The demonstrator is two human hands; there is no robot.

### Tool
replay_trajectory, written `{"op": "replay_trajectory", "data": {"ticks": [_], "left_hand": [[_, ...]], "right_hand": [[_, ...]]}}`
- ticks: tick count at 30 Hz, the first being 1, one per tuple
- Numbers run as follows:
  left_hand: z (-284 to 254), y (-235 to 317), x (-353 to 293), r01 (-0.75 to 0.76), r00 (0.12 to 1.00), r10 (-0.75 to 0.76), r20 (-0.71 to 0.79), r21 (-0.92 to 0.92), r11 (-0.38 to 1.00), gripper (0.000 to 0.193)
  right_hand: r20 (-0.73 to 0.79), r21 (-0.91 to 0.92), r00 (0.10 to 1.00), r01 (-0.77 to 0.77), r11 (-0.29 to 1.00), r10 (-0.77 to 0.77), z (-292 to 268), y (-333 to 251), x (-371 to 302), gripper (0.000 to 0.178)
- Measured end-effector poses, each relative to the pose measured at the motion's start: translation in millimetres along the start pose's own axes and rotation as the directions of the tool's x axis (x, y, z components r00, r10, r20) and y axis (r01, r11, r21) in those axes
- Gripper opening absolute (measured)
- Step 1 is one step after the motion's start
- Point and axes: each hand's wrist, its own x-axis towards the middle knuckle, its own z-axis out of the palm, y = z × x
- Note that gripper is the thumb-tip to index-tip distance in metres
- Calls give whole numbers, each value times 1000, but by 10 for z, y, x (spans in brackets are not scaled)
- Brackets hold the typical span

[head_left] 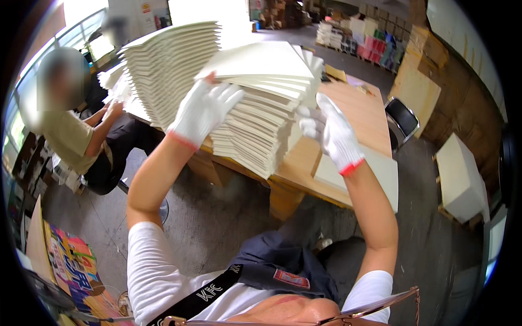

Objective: The person stacks white paper sheets on a wooden table, aligning them by hand. They repeatedly pick up small batches of paper, align the edges, and place them onto a growing stack. At the end, they use a cylindrical object to press down on the stack.

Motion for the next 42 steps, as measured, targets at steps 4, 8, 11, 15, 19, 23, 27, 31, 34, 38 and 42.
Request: {"op": "replay_trajectory", "data": {"ticks": [4,8,11,15,19,23,27,31,34,38,42], "left_hand": [[-1067,94,-125,11,918,-364,160,-926,-378,57],[-2027,343,46,-294,955,-263,138,318,-902,55],[-2704,211,920,-404,915,-395,-83,-187,-896,52],[-3595,453,2055,-524,838,-522,-157,-498,-691,53],[-4057,697,2831,-555,831,-482,-280,-495,-669,51],[-4204,620,3200,-478,876,-276,-396,-641,-601,60],[-4193,658,3303,-477,869,-232,-438,-611,-633,53],[-4187,687,3399,-452,876,-227,-426,-560,-695,38],[-4210,699,3544,-377,890,-167,-425,-479,-793,28],[-4285,749,3584,-302,909,-122,-399,-425,-854,21],[-4338,915,3550,-419,873,-328,-361,-211,-883,28]], "right_hand": [[37,-297,987,-137,945,155,-1025,-108,-993,45],[-445,-510,895,-277,815,25,-2278,-141,-1710,41],[-724,-560,634,-310,768,-272,-3224,-137,-2321,38],[-814,-539,491,-440,718,-311,-3628,88,-2684,45],[-755,-650,549,-548,527,-360,-3863,371,-2596,57],[-729,-685,564,-607,403,-388,-3757,347,-2367,63],[-666,-731,623,-654,192,-411,-3828,430,-2224,63],[-467,-815,724,-575,-71,-508,-3800,375,-2155,57],[-278,-828,782,-489,-273,-558,-3811,246,-2096,49],[-266,-866,765,-456,-203,-586,-3841,220,-1929,48],[-641,-765,611,-461,449,-465,-3744,345,-1820,59]]}}
